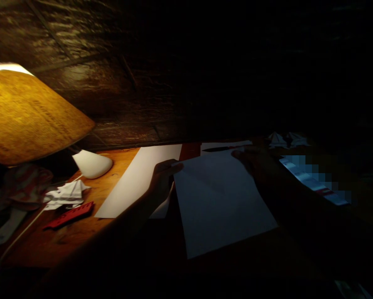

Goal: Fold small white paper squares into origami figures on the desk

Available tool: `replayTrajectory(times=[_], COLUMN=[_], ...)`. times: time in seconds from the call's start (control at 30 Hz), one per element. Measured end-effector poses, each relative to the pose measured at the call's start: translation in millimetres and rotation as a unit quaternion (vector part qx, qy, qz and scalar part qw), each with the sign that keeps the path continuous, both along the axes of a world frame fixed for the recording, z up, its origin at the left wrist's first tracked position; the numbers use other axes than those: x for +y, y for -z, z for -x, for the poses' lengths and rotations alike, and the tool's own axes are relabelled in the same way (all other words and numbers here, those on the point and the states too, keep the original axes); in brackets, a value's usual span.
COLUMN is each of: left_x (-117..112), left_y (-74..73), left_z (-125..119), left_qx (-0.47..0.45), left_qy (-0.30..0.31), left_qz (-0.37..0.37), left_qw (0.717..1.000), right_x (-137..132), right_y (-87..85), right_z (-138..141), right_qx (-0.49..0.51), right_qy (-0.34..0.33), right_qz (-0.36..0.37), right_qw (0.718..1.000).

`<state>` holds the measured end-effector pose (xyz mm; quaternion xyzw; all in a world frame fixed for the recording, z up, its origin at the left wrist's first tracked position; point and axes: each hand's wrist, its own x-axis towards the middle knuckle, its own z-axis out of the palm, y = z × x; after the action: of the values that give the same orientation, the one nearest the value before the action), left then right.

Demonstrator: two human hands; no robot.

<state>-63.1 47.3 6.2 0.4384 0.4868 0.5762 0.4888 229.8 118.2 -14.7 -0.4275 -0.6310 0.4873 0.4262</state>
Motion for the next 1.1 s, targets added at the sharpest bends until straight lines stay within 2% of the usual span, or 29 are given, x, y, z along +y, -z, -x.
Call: replayTrajectory(times=[0.2, 0.43, 0.63, 0.97, 1.1], left_x=[4.0, 1.3, 5.4, 3.8, 4.9], left_y=[5.9, 4.0, 7.0, 14.0, 16.2], left_z=[4.3, -2.1, 2.7, 5.7, 7.1], left_qx=[0.014, 0.007, 0.011, 0.056, 0.072], left_qy=[-0.037, -0.058, -0.06, 0.011, 0.012], left_qz=[-0.011, -0.013, -0.014, 0.023, 0.033], left_qw=[0.999, 0.998, 0.998, 0.998, 0.997], right_x=[7.0, 7.2, 8.6, 7.4, 1.1], right_y=[3.6, 8.1, 9.2, 3.3, -1.9], right_z=[0.3, 2.3, 0.2, -0.6, 1.7], right_qx=[0.125, 0.148, 0.143, 0.18, 0.174], right_qy=[0.034, 0.037, 0.029, 0.049, 0.015], right_qz=[0.01, 0.019, 0.047, 0.073, 0.093], right_qw=[0.992, 0.988, 0.988, 0.98, 0.98])
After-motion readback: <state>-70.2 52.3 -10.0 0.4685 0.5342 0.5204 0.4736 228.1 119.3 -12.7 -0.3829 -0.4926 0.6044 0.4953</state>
